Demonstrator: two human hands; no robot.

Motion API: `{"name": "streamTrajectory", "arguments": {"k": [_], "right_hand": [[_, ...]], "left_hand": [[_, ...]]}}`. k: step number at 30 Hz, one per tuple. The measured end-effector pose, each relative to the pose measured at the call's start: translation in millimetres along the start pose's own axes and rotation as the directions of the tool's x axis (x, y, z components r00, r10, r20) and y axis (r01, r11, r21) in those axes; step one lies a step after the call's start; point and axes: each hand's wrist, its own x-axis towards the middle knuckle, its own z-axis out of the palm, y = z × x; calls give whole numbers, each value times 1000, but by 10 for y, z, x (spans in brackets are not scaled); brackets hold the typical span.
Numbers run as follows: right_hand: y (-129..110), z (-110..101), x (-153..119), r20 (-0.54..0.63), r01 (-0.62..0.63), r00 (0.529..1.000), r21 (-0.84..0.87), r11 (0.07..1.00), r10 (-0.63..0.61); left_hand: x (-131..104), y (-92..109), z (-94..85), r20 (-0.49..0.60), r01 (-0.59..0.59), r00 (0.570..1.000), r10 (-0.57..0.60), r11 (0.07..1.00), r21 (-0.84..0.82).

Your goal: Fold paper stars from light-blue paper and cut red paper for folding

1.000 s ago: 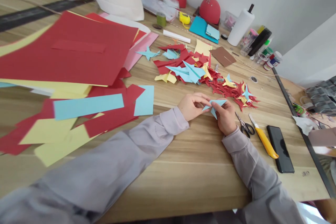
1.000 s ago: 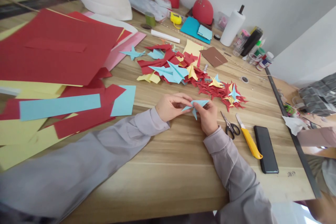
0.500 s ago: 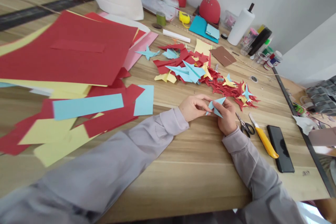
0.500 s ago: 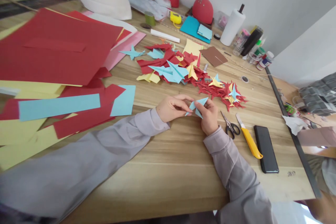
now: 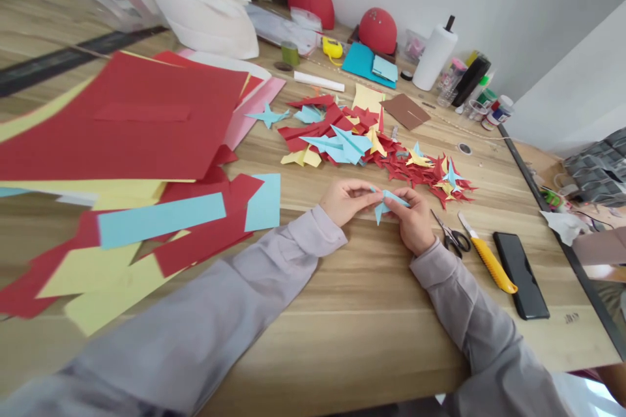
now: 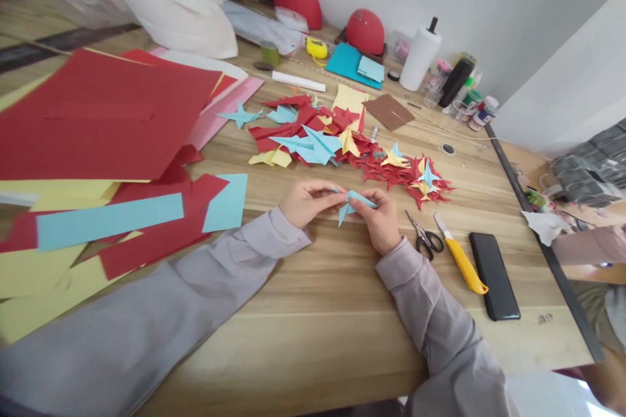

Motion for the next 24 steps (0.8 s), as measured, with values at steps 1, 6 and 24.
{"name": "streamTrajectory", "arguments": {"k": [1,6,24], "right_hand": [[0,-1,2,0,2,1000,7,1000,-2],[-4,-27,35,2,-41,999,77,996,41],[-1,6,38,-66,9,998,267,964,9]], "left_hand": [[-1,7,-6,14,-4,1000,4,1000,-5],[3,-7,-46,70,-8,997,10,999,-38],[-86,-43,212,-116,-267,948,298,937,226]]}}
